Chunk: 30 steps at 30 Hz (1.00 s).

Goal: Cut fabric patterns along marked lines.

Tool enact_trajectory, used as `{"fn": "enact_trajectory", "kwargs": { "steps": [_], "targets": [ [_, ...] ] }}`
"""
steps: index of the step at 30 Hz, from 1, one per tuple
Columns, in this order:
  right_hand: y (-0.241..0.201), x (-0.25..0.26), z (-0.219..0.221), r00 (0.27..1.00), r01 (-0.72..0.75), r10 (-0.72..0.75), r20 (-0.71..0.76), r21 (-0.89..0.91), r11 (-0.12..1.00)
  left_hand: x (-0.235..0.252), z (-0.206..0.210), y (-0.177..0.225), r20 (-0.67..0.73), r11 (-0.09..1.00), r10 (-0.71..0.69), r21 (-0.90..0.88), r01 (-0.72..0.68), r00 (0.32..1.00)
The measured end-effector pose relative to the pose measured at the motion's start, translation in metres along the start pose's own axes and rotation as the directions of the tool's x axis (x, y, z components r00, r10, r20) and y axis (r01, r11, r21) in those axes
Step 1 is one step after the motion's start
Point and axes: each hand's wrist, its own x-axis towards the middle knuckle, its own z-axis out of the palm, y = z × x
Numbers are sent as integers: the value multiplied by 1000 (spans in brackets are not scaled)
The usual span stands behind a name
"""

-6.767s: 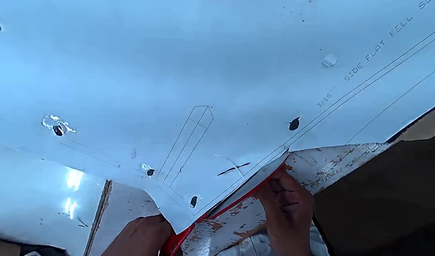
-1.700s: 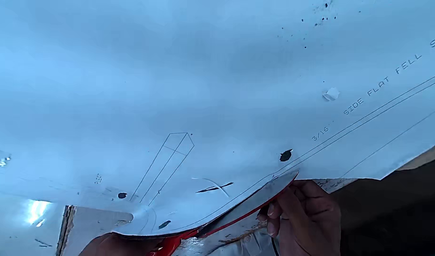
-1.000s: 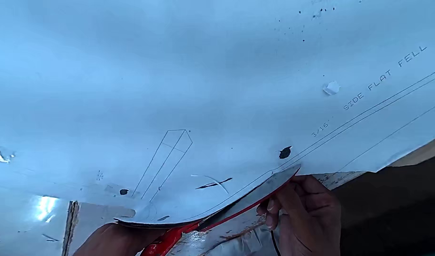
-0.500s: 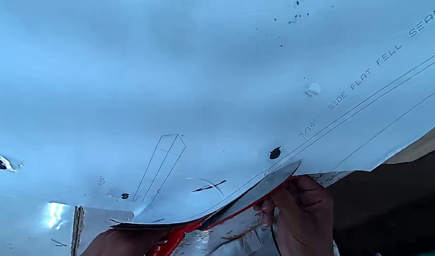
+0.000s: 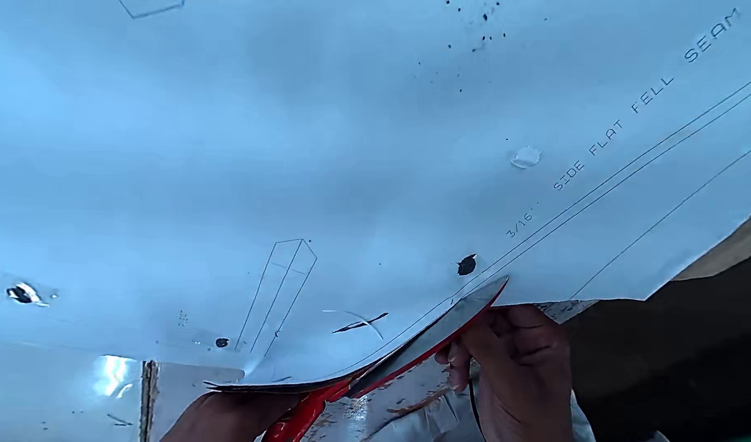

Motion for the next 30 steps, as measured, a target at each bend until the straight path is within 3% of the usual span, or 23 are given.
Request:
{"fn": "enact_trajectory", "kwargs": {
  "steps": [10,15,19,30],
  "targets": [
    [0,-1,-1,1000,5,-5,16,9,1000,-3,12,-3,-80,998,55,34,-53,995],
    [0,0,-2,1000,5,-5,22,11,1000,0,4,2,-12,1000,7,19,-6,1000],
    [0,0,-1,1000,2,-2,16,-1,1000,-1,10,0,-84,999,52,-9,-53,995],
    [-1,2,-5,998,23,-23,50,8,1000,2,8,2,-43,999,11,-32,-13,999]
  ]
}}
